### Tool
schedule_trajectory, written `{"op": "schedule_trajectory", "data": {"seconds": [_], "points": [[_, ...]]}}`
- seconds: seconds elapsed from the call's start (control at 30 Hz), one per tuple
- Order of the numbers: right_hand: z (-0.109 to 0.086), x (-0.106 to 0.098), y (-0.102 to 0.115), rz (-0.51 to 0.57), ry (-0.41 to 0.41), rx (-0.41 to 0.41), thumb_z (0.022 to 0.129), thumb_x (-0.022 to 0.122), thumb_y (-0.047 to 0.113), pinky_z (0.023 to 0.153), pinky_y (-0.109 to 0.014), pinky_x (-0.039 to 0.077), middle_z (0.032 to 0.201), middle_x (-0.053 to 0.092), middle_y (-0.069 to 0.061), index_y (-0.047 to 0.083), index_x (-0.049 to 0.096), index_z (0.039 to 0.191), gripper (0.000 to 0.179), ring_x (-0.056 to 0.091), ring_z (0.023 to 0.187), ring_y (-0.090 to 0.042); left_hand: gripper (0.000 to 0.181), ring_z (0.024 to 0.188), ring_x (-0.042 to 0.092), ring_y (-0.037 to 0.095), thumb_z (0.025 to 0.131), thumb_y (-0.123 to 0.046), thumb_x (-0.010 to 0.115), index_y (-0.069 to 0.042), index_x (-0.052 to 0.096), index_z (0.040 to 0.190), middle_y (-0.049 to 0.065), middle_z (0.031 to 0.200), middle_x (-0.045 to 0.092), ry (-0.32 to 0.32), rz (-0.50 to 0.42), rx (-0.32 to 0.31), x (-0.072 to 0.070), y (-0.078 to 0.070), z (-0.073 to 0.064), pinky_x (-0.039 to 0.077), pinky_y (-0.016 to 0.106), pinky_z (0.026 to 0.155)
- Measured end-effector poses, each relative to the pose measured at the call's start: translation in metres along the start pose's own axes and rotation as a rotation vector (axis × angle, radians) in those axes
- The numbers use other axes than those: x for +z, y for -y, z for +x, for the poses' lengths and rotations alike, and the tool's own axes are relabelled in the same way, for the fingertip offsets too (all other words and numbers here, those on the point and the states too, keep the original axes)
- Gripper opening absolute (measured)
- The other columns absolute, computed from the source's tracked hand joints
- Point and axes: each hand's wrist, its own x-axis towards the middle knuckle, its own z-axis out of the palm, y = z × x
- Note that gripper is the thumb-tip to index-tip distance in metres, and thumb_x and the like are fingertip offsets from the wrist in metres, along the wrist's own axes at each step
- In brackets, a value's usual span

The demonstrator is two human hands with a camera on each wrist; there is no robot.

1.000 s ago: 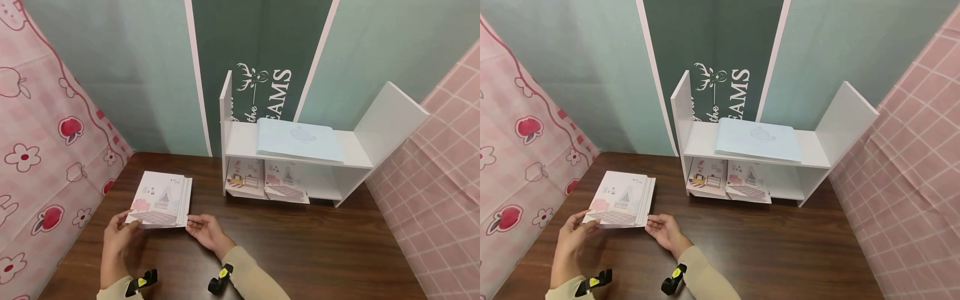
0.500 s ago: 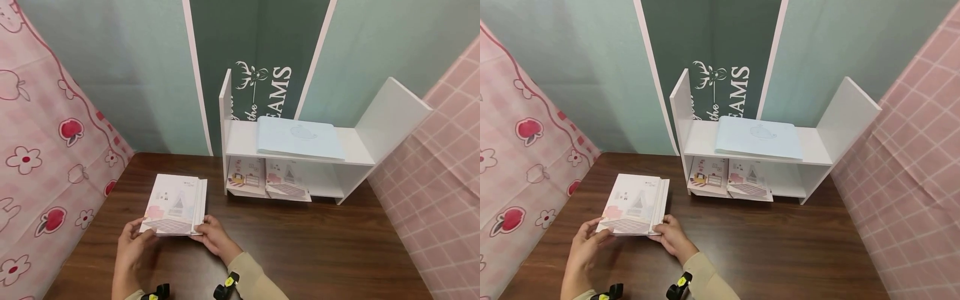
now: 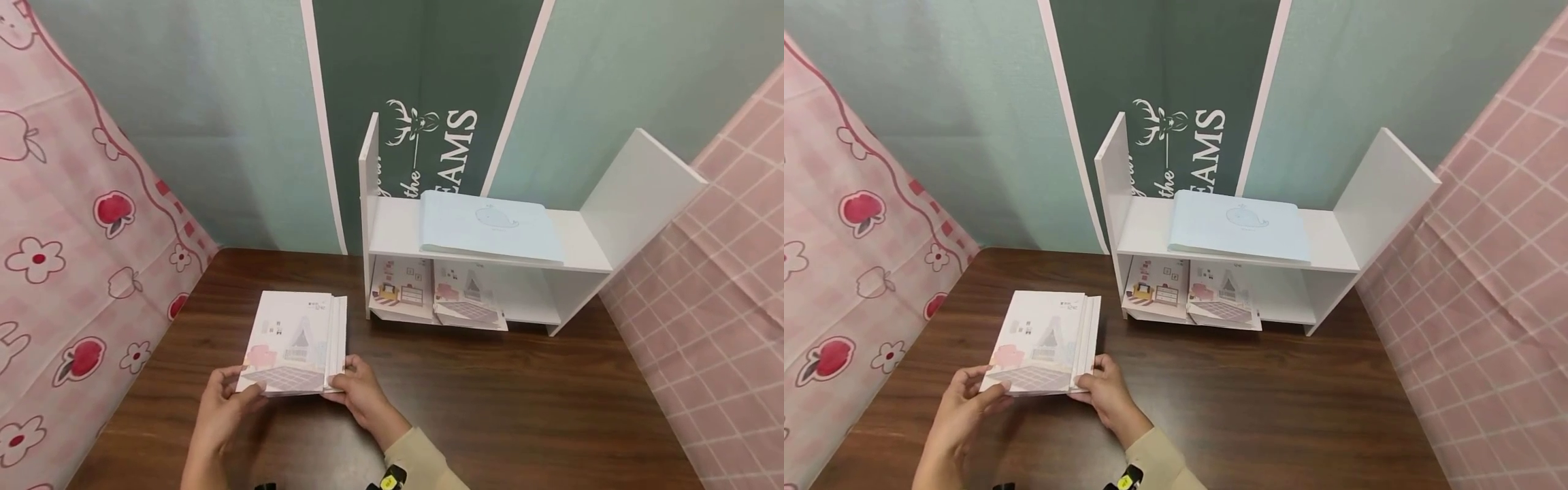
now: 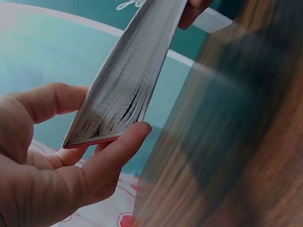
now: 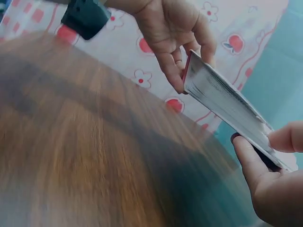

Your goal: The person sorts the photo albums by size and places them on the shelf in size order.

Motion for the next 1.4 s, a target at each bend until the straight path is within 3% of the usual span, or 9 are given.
{"op": "schedule_trajectory", "data": {"seconds": [0.1,0.33,0.4,0.6,0.7,0.77,1.07,1.27,1.4], "points": [[-0.006,-0.004,0.005,-0.08,-0.006,-0.031,0.073,0.05,-0.013,0.068,-0.038,0.054,0.093,0.061,-0.017,-0.004,0.041,0.101,0.031,0.061,0.079,-0.024,0.041,0.07,0.064,0.019,0.078,0.011,0.064,0.007,0.037,0.11,0.018,0.088,0.054,0.01,-0.012,0.014,0.005,0.001,-0.004,0.054,0.037,0.062],[-0.021,-0.011,0.016,-0.151,-0.014,-0.068,0.074,0.05,-0.013,0.068,-0.036,0.054,0.092,0.062,-0.018,-0.006,0.041,0.103,0.031,0.062,0.077,-0.022,0.048,0.071,0.063,0.017,0.08,0.01,0.063,0.009,0.032,0.117,0.017,0.09,0.054,0.004,0.042,-0.067,0.022,-0.013,-0.014,0.054,0.036,0.066],[-0.025,-0.011,0.019,-0.149,-0.009,-0.072,0.074,0.05,-0.013,0.069,-0.037,0.054,0.092,0.062,-0.018,-0.006,0.041,0.104,0.032,0.062,0.078,-0.022,0.049,0.072,0.063,0.02,0.08,0.009,0.064,0.009,0.032,0.118,0.019,0.091,0.055,0.019,0.02,-0.042,0.019,0.0,-0.011,0.054,0.038,0.066],[-0.04,-0.012,0.032,-0.157,-0.002,-0.086,0.075,0.051,-0.013,0.071,-0.035,0.053,0.091,0.061,-0.019,-0.007,0.039,0.105,0.033,0.062,0.08,-0.022,0.052,0.08,0.065,0.027,0.078,-0.002,0.073,-0.006,0.041,0.118,0.023,0.099,0.055,0.057,-0.034,0.039,-0.003,0.069,0.01,0.053,0.042,0.068],[-0.046,-0.013,0.037,-0.178,0.009,-0.103,0.075,0.051,-0.012,0.071,-0.034,0.053,0.092,0.062,-0.021,-0.008,0.039,0.105,0.033,0.063,0.081,-0.022,0.054,0.082,0.065,0.028,0.078,-0.003,0.073,-0.007,0.04,0.12,0.026,0.101,0.053,0.057,-0.025,0.053,-0.004,0.081,0.011,0.052,0.042,0.068],[-0.049,-0.014,0.04,-0.187,0.016,-0.113,0.076,0.051,-0.012,0.071,-0.034,0.053,0.092,0.062,-0.022,-0.009,0.039,0.106,0.033,0.063,0.081,-0.021,0.052,0.08,0.064,0.026,0.079,0.001,0.07,-0.002,0.039,0.12,0.026,0.098,0.054,0.094,-0.073,0.081,0.0,0.072,0.006,0.053,0.041,0.066],[-0.056,-0.03,0.049,-0.182,-0.014,-0.122,0.075,0.052,-0.011,0.07,-0.033,0.053,0.09,0.063,-0.019,-0.01,0.037,0.108,0.036,0.064,0.077,-0.018,0.047,0.078,0.063,0.02,0.08,0.004,0.067,-0.002,0.039,0.117,0.019,0.097,0.056,0.088,-0.06,0.05,0.04,0.025,-0.016,0.054,0.037,0.066],[-0.062,-0.044,0.055,-0.155,-0.048,-0.134,0.076,0.052,-0.011,0.07,-0.033,0.053,0.09,0.063,-0.017,-0.012,0.037,0.111,0.038,0.064,0.077,-0.018,0.039,0.077,0.063,0.022,0.082,0.005,0.064,-0.003,0.045,0.116,0.018,0.095,0.058,0.172,-0.19,0.141,0.058,0.023,-0.02,0.054,0.035,0.063],[-0.066,-0.052,0.057,-0.134,-0.085,-0.144,0.076,0.052,-0.011,0.07,-0.032,0.053,0.089,0.063,-0.015,-0.013,0.038,0.113,0.04,0.063,0.075,-0.018,0.039,0.077,0.063,0.021,0.083,-0.001,0.065,-0.002,0.043,0.115,0.016,0.092,0.059,0.164,-0.145,0.068,0.072,0.004,-0.03,0.054,0.035,0.064]]}}
